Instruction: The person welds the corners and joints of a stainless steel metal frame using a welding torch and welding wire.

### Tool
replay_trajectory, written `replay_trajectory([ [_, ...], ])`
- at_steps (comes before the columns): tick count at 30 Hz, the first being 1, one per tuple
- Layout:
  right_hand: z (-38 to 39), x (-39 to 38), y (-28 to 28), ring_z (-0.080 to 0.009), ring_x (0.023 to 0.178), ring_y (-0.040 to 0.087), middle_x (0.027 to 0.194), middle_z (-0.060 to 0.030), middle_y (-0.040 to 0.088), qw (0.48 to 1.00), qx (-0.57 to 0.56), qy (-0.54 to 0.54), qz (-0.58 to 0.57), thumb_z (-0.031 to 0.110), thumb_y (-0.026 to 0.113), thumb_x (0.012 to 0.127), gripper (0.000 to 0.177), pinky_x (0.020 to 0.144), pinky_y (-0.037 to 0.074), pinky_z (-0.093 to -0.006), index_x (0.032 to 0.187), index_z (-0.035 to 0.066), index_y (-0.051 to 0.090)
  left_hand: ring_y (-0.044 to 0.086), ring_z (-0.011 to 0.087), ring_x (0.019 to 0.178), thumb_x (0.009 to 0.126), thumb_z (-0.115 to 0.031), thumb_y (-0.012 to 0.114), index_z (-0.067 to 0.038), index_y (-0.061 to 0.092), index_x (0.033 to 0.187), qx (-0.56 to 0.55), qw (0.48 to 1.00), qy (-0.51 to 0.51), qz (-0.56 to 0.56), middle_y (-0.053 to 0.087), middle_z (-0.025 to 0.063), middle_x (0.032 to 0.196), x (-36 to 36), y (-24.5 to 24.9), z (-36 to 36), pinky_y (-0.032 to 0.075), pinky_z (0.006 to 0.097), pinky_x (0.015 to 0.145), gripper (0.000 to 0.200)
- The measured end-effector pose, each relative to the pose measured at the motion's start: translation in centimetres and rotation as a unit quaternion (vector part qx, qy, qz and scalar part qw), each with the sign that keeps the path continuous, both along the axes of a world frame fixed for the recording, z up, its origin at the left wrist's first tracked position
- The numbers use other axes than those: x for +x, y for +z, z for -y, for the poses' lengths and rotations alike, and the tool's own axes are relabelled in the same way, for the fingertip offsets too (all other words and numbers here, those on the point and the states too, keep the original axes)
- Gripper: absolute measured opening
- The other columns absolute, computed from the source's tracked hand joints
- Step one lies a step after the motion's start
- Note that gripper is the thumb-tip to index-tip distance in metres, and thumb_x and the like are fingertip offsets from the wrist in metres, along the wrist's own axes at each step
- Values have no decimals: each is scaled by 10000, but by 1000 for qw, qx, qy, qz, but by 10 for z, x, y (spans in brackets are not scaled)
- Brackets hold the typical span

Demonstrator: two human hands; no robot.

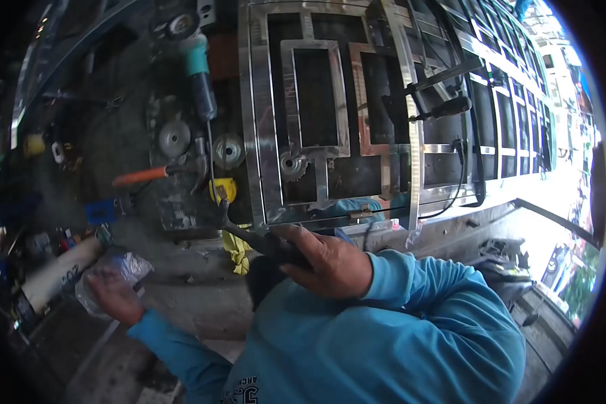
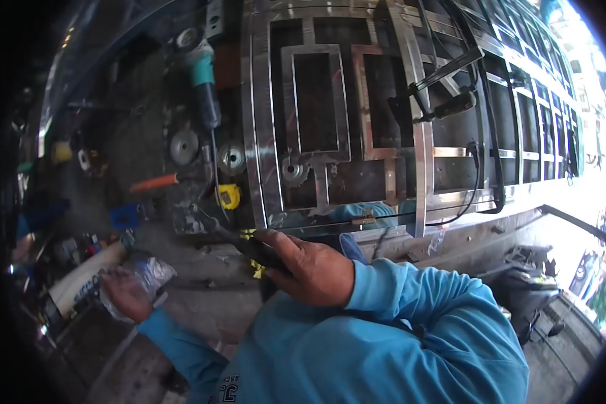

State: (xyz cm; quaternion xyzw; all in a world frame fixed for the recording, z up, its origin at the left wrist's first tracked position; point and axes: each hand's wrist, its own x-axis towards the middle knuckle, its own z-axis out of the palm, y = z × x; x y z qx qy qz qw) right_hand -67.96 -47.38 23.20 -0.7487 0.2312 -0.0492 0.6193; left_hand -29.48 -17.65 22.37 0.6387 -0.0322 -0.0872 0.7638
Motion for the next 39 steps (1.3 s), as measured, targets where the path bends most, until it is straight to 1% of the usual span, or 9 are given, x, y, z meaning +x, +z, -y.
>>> replay_trajectory([
  [7, 15, 21, 14, -421, 860, 714, 1024, -255, 683, 989, 39, -138, -40, 91, 713, 918, 663, 739, 571, -450, 1483, 15, 373, 618, 189, 902, 1036, -192, 635, -28, 561, 1113, 11, 971, -233, 48, 680, 136, 1069, 34, 6, 193, 508, 355, 865, 196],
  [13, -5, 30, 24, -404, 824, 718, 924, -225, 683, 951, -10, -294, -93, 79, 703, 921, 667, 721, 551, -447, 1493, 43, 362, 649, 206, 895, 1024, -132, 635, -58, 497, 965, 109, 853, -498, 111, 688, 170, 1026, 2, -12, 264, 546, 377, 842, 168],
  [18, -64, 33, 44, -220, 676, 642, 919, -171, 671, 828, -60, -523, -194, 58, 689, 933, 678, 645, 513, -334, 1519, 81, 349, 711, 226, 875, 976, -48, 679, -39, 534, 953, 47, 722, -682, 107, 720, 162, 984, -14, -61, 262, 586, 361, 784, 148],
  [21, -100, 44, 68, -82, 697, 568, 961, -56, 664, 724, -60, -667, -167, 56, 630, 990, 622, 615, 480, -262, 1536, 96, 335, 724, 226, 829, 961, -51, 702, -26, 569, 948, 19, 669, -731, 134, 736, 143, 955, -11, -74, 252, 587, 348, 728, 136],
  [24, -134, 34, 80, -84, 693, 573, 980, -57, 660, 676, -48, -718, -157, 61, 621, 996, 616, 603, 478, -255, 1539, 119, 337, 731, 222, 814, 951, -56, 712, -22, 596, 940, -1, 655, -743, 137, 747, 133, 931, -10, -82, 257, 585, 344, 716, 122],
  [27, -131, 44, 105, -85, 683, 575, 1004, -52, 661, 653, 35, -738, -165, 62, 616, 997, 621, 591, 477, -254, 1544, 146, 334, 751, 223, 803, 946, -57, 717, -37, 599, 910, -18, 670, -734, 113, 758, 126, 928, -39, -87, 269, 586, 344, 676, 125],
  [30, -117, 39, 101, -86, 676, 585, 948, -37, 670, 667, 11, -701, -251, 76, 630, 991, 609, 586, 481, -254, 1530, 157, 361, 753, 235, 777, 932, -50, 732, -49, 597, 909, -95, 689, -709, 117, 756, 129, 923, -89, -110, 280, 585, 356, 656, 137],
  [33, -84, 42, 100, -107, 672, 605, 856, -50, 672, 685, -44, -594, -420, 91, 656, 967, 591, 611, 495, -284, 1501, 145, 407, 748, 267, 780, 918, -45, 748, -54, 589, 890, -121, 705, -693, 88, 752, 143, 922, -140, -133, 284, 586, 365, 659, 161],
  [39, -34, 9, 68, -216, 675, 636, 804, -119, 661, 725, -102, -442, -518, 125, 697, 924, 598, 681, 518, -365, 1469, 137, 451, 731, 305, 811, 864, -35, 778, -54, 594, 852, -134, 686, -708, 101, 732, 128, 905, -195, -166, 286, 592, 400, 693, 185],
])
